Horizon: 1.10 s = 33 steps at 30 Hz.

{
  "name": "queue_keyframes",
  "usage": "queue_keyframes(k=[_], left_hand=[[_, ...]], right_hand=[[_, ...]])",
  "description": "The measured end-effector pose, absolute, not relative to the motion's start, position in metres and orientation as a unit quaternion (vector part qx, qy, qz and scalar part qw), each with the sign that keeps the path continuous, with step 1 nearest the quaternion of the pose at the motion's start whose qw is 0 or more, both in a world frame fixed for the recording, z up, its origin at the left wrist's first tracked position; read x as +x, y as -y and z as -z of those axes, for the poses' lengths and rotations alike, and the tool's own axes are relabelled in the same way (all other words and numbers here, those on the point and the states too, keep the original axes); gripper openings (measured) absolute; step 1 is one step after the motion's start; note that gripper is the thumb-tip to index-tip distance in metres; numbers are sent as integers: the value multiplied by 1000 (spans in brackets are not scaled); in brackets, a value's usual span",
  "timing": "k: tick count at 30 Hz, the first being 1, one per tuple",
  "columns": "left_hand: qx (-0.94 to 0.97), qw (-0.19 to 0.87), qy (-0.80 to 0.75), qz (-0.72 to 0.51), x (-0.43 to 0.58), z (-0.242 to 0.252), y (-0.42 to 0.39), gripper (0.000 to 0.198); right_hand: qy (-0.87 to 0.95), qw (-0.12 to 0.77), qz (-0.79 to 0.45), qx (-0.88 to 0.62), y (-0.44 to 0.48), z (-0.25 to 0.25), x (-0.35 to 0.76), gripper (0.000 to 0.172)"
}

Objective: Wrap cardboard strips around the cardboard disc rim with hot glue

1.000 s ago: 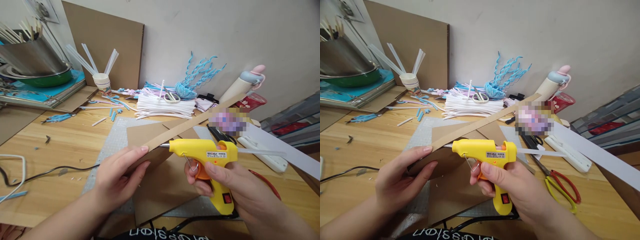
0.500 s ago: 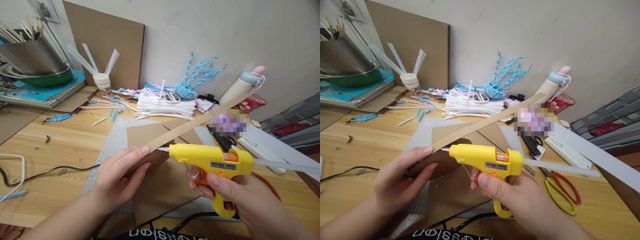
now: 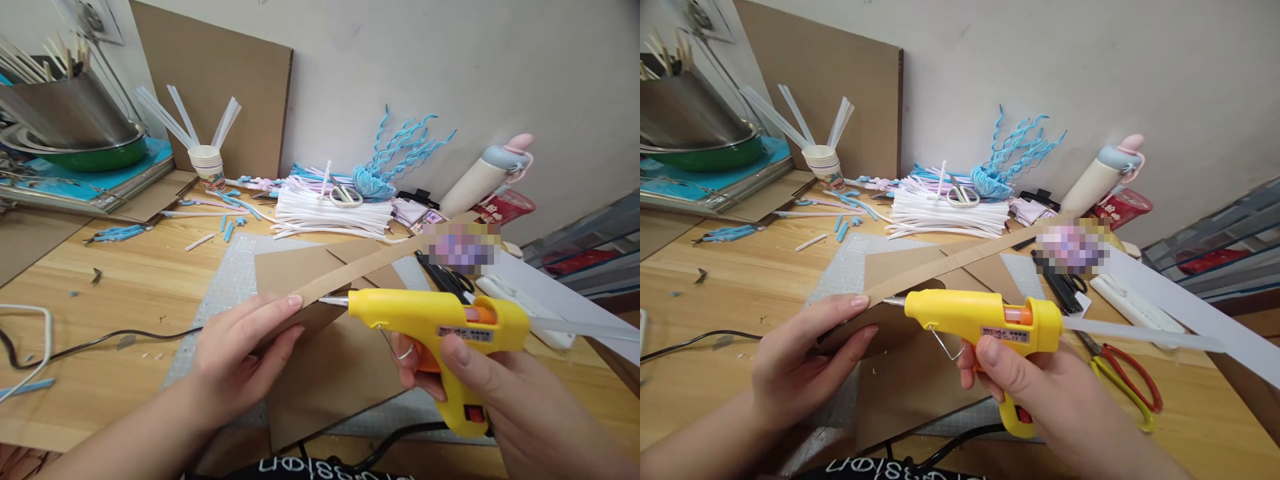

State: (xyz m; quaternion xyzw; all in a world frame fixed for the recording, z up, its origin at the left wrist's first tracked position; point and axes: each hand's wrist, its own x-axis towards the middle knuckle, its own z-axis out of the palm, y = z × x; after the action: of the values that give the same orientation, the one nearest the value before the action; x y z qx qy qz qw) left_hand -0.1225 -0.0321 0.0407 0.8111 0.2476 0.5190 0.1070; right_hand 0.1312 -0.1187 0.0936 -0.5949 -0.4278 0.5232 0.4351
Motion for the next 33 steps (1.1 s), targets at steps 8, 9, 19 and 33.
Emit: queue_keyframes(k=[8, 9, 19, 33], left_hand=[[810, 109, -244, -523, -122, -40, 32, 50], [809, 108, -244, -523, -122, -40, 32, 50], [811, 100, -254, -518, -123, -40, 32, 47], [809, 99, -237, -529, -121, -40, 31, 44]], right_hand=[[442, 397, -501, -630, 123, -85, 134, 47], [441, 396, -501, -630, 123, -85, 134, 47], [462, 406, -462, -638, 125, -88, 128, 46], [450, 373, -337, -738, 125, -106, 112, 52]])
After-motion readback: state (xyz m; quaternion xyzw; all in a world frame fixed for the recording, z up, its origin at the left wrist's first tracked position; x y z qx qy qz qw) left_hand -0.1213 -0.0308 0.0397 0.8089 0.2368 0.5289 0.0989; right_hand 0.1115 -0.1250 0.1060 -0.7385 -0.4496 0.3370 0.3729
